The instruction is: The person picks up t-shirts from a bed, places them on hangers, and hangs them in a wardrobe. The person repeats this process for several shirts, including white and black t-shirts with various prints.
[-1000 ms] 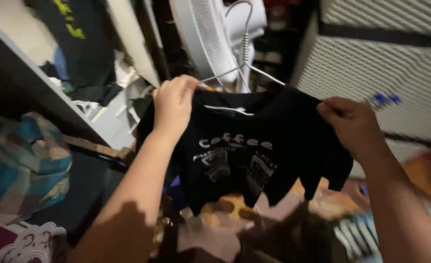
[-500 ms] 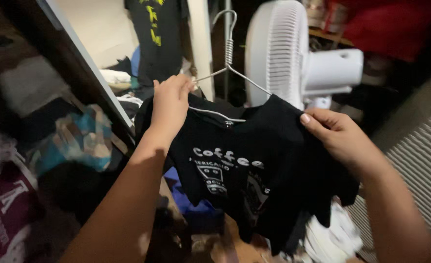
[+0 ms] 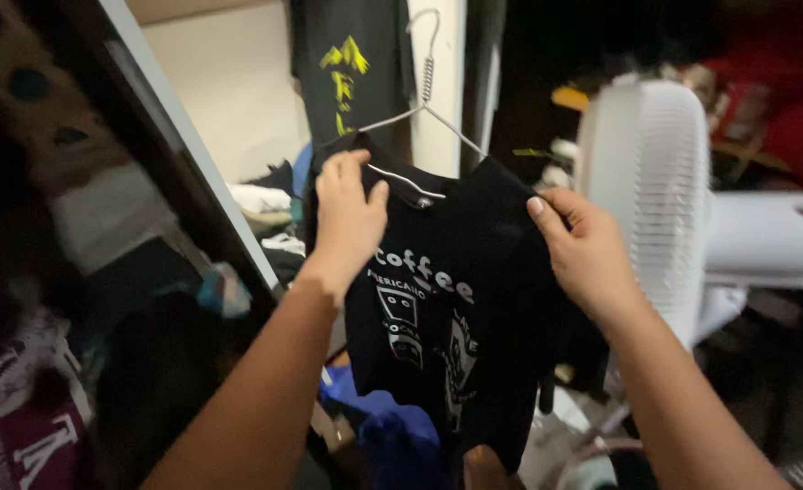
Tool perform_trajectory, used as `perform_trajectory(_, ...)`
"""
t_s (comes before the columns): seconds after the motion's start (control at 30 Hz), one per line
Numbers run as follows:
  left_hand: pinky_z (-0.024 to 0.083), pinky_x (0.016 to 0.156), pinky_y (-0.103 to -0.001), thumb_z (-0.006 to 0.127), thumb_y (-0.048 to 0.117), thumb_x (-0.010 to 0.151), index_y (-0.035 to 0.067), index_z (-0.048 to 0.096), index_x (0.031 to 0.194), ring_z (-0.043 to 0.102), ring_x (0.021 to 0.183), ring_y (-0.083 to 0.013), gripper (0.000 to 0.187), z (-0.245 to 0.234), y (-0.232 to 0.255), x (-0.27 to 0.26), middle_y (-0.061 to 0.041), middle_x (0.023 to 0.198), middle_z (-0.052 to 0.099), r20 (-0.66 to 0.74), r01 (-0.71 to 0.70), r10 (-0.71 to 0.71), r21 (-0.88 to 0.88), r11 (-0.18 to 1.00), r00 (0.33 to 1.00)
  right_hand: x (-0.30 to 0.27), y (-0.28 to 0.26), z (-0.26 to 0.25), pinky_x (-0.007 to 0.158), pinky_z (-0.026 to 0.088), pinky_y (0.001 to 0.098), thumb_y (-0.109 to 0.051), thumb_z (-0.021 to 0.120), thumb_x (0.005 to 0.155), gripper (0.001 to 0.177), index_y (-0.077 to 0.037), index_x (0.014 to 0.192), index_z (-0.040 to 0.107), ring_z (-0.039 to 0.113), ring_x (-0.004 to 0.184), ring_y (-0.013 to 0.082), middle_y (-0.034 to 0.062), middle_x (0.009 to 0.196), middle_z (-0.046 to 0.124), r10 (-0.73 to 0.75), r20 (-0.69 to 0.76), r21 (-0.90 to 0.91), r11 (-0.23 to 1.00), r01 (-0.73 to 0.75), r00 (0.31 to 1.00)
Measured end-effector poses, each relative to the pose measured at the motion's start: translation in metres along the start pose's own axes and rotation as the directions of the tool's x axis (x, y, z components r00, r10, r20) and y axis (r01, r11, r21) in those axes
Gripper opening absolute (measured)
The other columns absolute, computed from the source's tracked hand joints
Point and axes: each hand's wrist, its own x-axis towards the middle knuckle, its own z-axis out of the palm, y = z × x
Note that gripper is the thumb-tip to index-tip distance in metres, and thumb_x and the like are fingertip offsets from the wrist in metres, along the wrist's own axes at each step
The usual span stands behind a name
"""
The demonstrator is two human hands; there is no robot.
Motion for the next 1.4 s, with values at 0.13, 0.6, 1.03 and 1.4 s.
perform_trajectory(0.13,0.042,0.107,-0.046,0.073,0.014,0.089,0.004,0.057,0.130,0.050,0.125,-0.0403,0.045,0.004,-0.024,0.021,-0.018,0.133,0.055,-0.004,0.003,-0.003,0.015,1.000,1.000,0.048,0.004,0.042,0.068,0.046,0.0285,-0.027,0.062,0.104,0.027,-0.002,0.107,0.070,0.055,0.073,0.0094,-0.0019,0.078,0.063,-0.060,-0.046,-0.021,0.998,0.059,0.997)
perform_trajectory(0.6,0.044,0.108,-0.045,0.071,0.024,0.088,0.007,0.063,0.126,0.054,0.124,-0.0383,0.043,0.057,-0.092,0.182,-0.018,0.129,0.062,-0.080,0.027,-0.020,0.100,0.995,0.997,0.325,0.029,0.208,0.067,0.047,0.0393,-0.027,0.063,0.103,0.028,-0.001,0.098,0.072,0.061,0.069,0.0215,0.0114,0.075,0.066,-0.177,0.027,0.042,0.984,0.175,0.984)
perform_trajectory(1.03,0.042,0.110,-0.045,0.069,0.028,0.090,0.009,0.063,0.129,0.052,0.128,-0.0377,0.044,0.106,-0.115,0.298,-0.018,0.132,0.062,-0.052,0.098,-0.091,0.161,0.982,0.995,0.590,0.053,0.315,0.063,0.046,0.0346,-0.024,0.071,0.099,0.024,-0.002,0.091,0.072,0.056,0.069,0.0142,0.0023,0.079,0.065,0.009,0.003,0.453,0.891,-0.009,1.000)
perform_trajectory(1.4,0.039,0.110,-0.046,0.068,0.027,0.089,0.008,0.060,0.133,0.047,0.130,-0.0386,0.049,0.124,-0.109,0.336,-0.017,0.136,0.059,-0.016,0.127,-0.126,0.190,0.974,0.992,0.727,0.044,0.381,0.092,0.050,0.0343,-0.026,0.077,0.093,0.032,0.001,0.111,0.072,0.065,0.106,0.0198,0.0138,0.119,0.069,0.194,0.127,0.672,0.705,-0.229,0.973)
